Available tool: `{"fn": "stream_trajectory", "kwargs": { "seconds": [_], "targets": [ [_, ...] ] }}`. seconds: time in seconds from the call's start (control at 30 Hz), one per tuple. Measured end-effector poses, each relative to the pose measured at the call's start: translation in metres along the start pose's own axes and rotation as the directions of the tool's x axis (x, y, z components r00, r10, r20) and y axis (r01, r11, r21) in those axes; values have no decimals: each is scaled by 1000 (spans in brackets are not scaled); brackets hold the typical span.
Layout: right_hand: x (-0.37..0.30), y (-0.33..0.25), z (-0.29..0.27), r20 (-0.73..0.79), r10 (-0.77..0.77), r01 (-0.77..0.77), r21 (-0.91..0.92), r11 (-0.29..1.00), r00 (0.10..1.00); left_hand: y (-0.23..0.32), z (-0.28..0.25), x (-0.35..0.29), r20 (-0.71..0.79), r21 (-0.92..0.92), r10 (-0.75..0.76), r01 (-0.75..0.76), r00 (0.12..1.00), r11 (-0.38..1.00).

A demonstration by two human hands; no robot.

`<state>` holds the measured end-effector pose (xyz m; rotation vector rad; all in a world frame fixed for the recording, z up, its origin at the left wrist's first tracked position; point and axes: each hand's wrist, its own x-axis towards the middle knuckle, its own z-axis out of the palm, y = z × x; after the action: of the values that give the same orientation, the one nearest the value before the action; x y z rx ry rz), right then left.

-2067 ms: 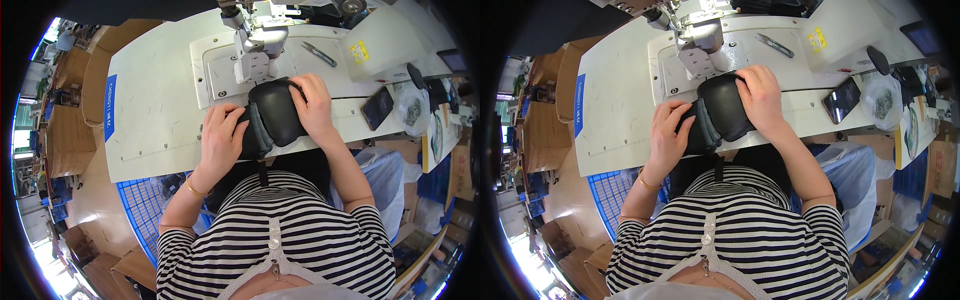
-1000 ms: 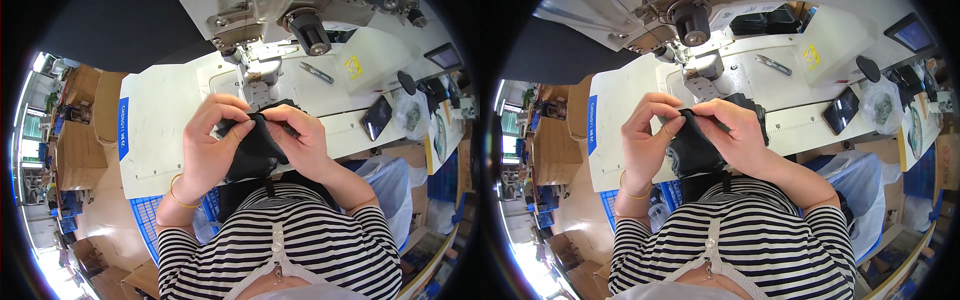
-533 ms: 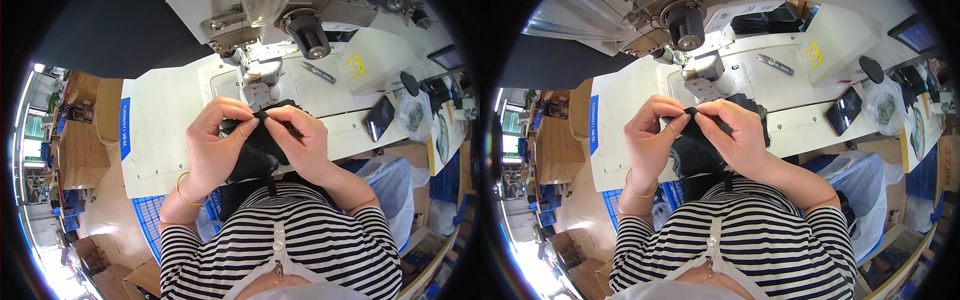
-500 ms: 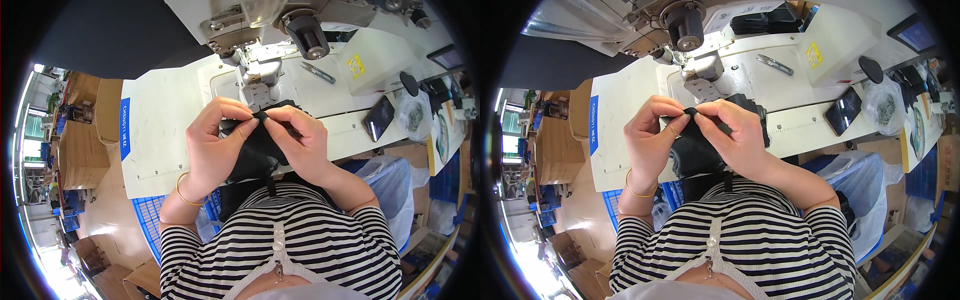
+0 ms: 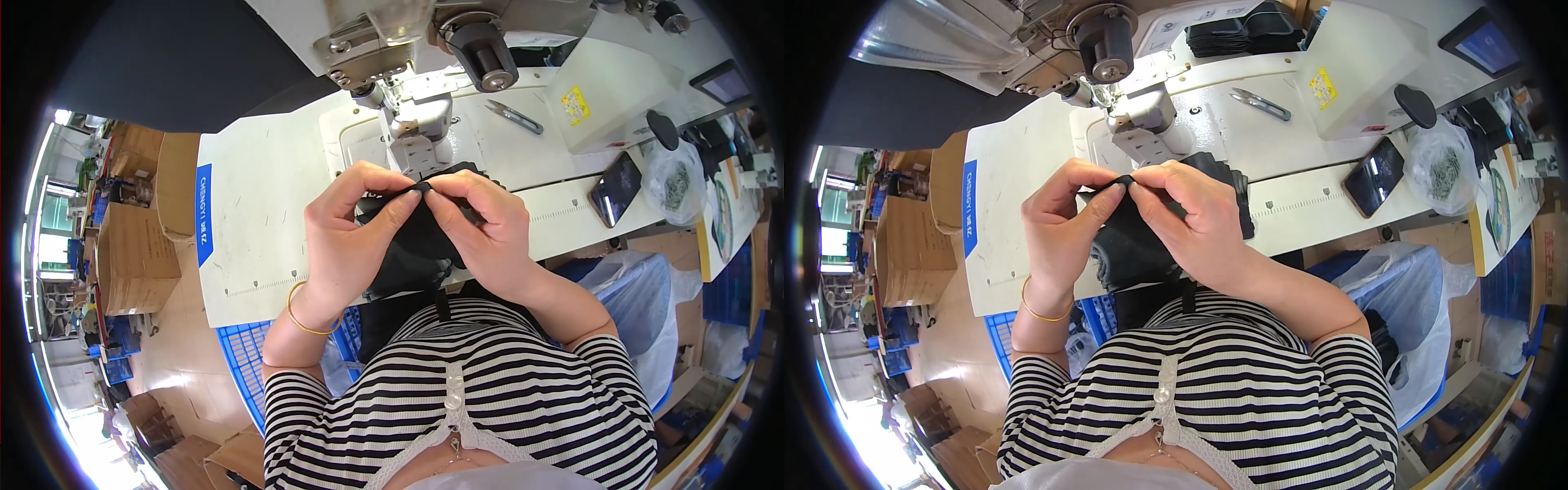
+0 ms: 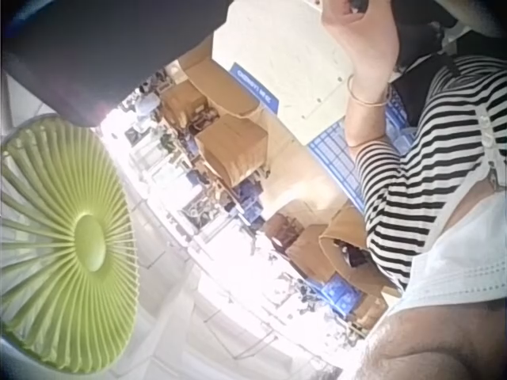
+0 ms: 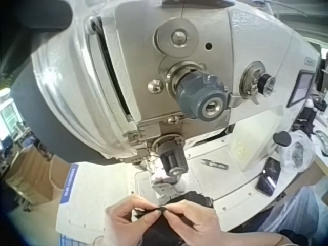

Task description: Sew together black fabric shoe components using an industrial sewing machine.

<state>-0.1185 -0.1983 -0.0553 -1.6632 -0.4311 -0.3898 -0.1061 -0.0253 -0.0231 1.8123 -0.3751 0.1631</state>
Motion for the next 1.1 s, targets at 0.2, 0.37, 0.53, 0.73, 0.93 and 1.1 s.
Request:
{"fn": "stream_trajectory", "kwargs": {
  "seconds": [0.2,0.37,0.53,0.73,0.93,1.1],
  "targets": [
    [-1,-2,1,-4,-12,12,5,1000,1000,0,-2,0,9,-120,-64,65,998,991],
    [-1,-5,2,-3,-30,30,4,1000,1000,-2,-4,0,-60,-136,-25,16,998,991],
    [-8,-7,-5,42,44,-44,-6,999,998,-8,-13,8,-156,-299,-55,6,986,954],
    [-5,-5,-6,53,7,-5,-36,999,999,-16,-12,13,-172,-419,-129,46,977,907],
    [-6,0,-3,29,7,-6,-41,999,1000,-15,-16,18,-135,-423,-129,61,982,904],
    [-4,0,1,77,231,-241,195,951,970,-17,-27,41,-33,-362,-249,220,968,906]
  ]
}}
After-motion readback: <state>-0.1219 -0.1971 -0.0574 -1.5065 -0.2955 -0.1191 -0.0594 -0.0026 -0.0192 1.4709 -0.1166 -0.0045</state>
